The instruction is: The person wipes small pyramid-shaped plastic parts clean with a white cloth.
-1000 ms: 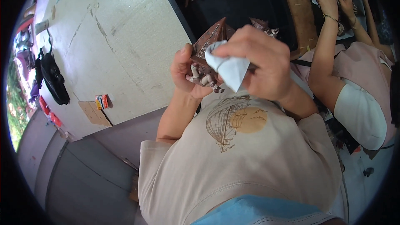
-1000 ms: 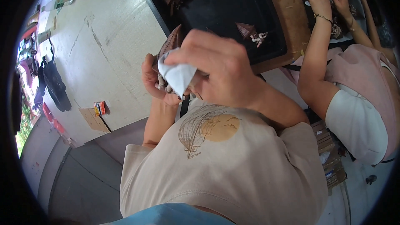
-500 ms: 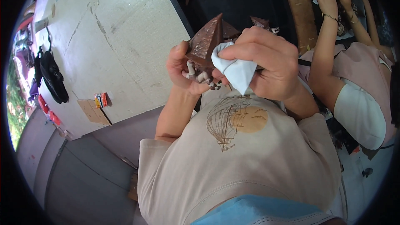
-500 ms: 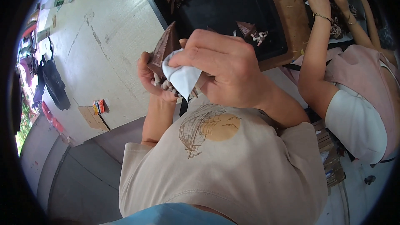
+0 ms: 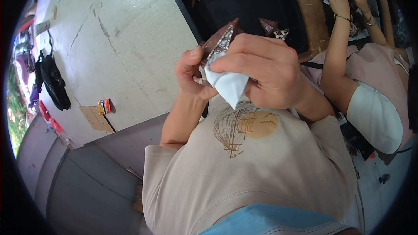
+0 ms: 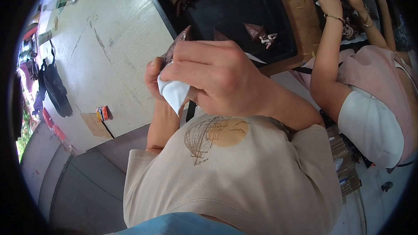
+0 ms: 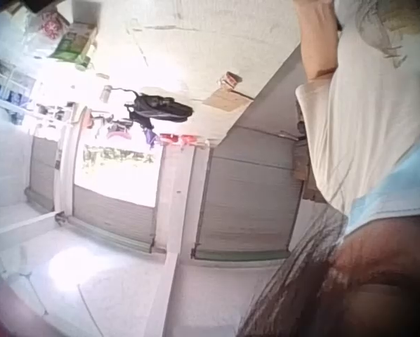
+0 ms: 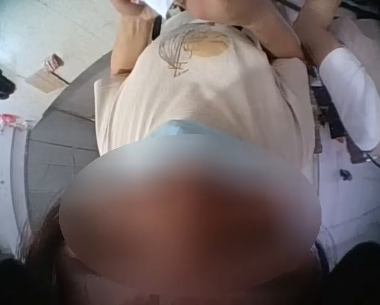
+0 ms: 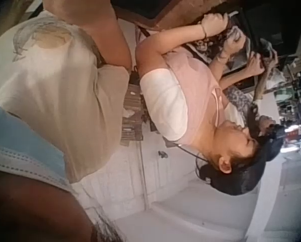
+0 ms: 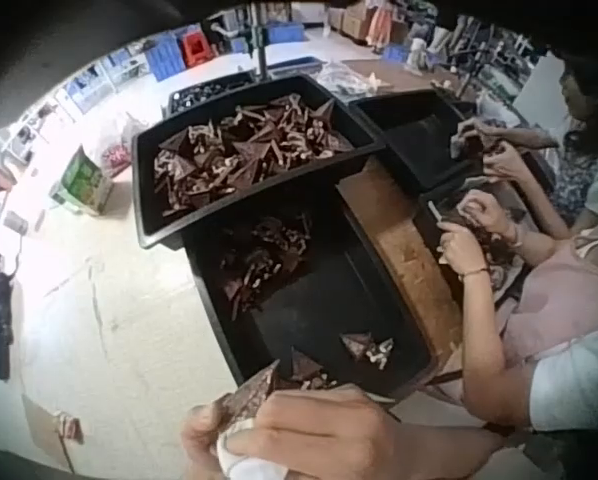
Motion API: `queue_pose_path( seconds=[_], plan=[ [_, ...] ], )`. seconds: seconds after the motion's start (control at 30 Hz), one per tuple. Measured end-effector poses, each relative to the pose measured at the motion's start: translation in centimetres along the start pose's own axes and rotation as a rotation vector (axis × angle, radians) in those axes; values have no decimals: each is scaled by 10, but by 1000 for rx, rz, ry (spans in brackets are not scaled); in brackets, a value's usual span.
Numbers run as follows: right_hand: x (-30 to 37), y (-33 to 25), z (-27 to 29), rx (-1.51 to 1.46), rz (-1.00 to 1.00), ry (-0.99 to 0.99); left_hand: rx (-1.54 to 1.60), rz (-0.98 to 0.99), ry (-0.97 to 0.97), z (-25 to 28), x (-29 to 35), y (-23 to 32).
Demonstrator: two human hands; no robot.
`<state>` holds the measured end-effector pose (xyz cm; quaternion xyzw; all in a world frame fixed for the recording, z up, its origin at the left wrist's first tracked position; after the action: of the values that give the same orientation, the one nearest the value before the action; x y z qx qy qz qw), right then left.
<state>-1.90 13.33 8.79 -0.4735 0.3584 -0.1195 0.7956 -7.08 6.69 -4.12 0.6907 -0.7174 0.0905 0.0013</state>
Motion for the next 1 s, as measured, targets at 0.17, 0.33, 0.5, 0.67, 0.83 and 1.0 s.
queue_pose_path(
  seconds=[0.17,0.33,0.5,0.67,0.83,1.0],
  plan=[
    [17,19,7,13,-161,-7,-75,37,-3,-8,0,2],
    [-3,3,-1,28,-65,4,-131,-23,-99,-18,-6,-6],
    [0,5,-4,65,-63,-24,-284,-47,-65,-9,-2,3],
    [13,4,4,77,-117,-54,-491,-74,22,-10,-3,3],
    [5,1,-5,102,-64,-16,-547,-120,58,-8,-1,11],
    [17,4,9,123,-103,-25,-410,-92,-24,-5,1,6]
  ],
)
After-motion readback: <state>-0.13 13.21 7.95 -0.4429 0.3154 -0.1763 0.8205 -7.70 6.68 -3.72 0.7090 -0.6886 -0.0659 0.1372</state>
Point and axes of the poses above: each hand's wrist, its own x-axis away from the middle knuckle, its own z-axis out of the back of the hand, y = z × x, the point moved 10 cm from there along -x, towards the middle knuckle, and after that the axes turned 1 degree about y, right-handed, at the moved point
